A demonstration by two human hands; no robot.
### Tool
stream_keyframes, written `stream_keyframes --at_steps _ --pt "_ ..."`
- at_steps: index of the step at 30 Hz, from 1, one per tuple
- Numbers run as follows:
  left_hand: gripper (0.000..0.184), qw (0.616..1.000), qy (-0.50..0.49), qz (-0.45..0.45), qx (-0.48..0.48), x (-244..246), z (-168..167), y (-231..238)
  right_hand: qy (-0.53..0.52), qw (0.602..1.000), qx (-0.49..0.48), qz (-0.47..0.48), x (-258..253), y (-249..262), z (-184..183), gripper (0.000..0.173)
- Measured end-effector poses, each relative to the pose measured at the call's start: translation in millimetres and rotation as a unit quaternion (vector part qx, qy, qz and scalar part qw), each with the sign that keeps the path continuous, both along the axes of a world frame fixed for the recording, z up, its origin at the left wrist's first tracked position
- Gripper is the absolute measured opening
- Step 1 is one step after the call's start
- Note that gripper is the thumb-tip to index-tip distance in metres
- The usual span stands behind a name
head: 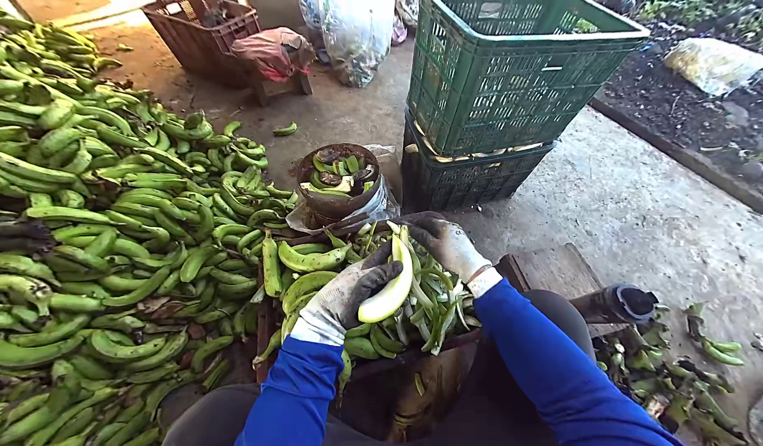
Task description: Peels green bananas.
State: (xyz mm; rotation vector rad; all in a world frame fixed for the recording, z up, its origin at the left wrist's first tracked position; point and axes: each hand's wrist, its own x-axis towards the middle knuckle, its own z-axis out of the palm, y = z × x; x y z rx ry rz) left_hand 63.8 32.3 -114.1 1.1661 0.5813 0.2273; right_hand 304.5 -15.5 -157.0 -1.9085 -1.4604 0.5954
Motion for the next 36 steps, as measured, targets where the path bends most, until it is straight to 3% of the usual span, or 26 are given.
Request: stream_keyframes --at_steps 4,7,10,15,18,20,23,26,30,36 --pt "0.100 0.989 0.087 0.076 0.088 2 2 3 -0.121 0.988 0.100 -0.002 -12 -16 17 0.044" --pt "0.098 0.981 0.087 0.095 0.143 2 6 6 -0.149 0.974 0.156 0.070 -18 -35 17 0.045" --pt "0.098 0.976 0.088 0.073 0.183 3 6 6 -0.134 0.976 0.140 0.099 -20 -42 15 0.042" --pt "0.113 0.980 0.117 0.038 0.154 9 5 -4 -0.131 0.986 0.094 -0.040 -10 -23 18 0.044" --pt "0.085 0.985 0.013 0.172 0.027 11 4 -7 -0.031 0.993 0.084 -0.080 -13 -30 25 0.048" --pt "0.055 0.957 -0.059 0.278 -0.058 10 2 -2 0.008 0.993 0.090 -0.076 -21 -38 24 0.051" --pt "0.032 0.904 -0.152 0.367 -0.155 6 0 7 0.017 0.991 0.125 -0.040 -34 -46 11 0.051" --pt "0.028 0.871 -0.201 0.398 -0.207 5 0 10 0.016 0.985 0.166 0.031 -42 -45 -3 0.047" --pt "0.028 0.862 -0.208 0.407 -0.220 5 1 9 -0.019 0.982 0.175 0.073 -49 -43 -8 0.045" --pt "0.035 0.919 -0.154 0.323 -0.167 1 1 4 -0.043 0.967 0.226 0.113 -50 -43 -3 0.042"
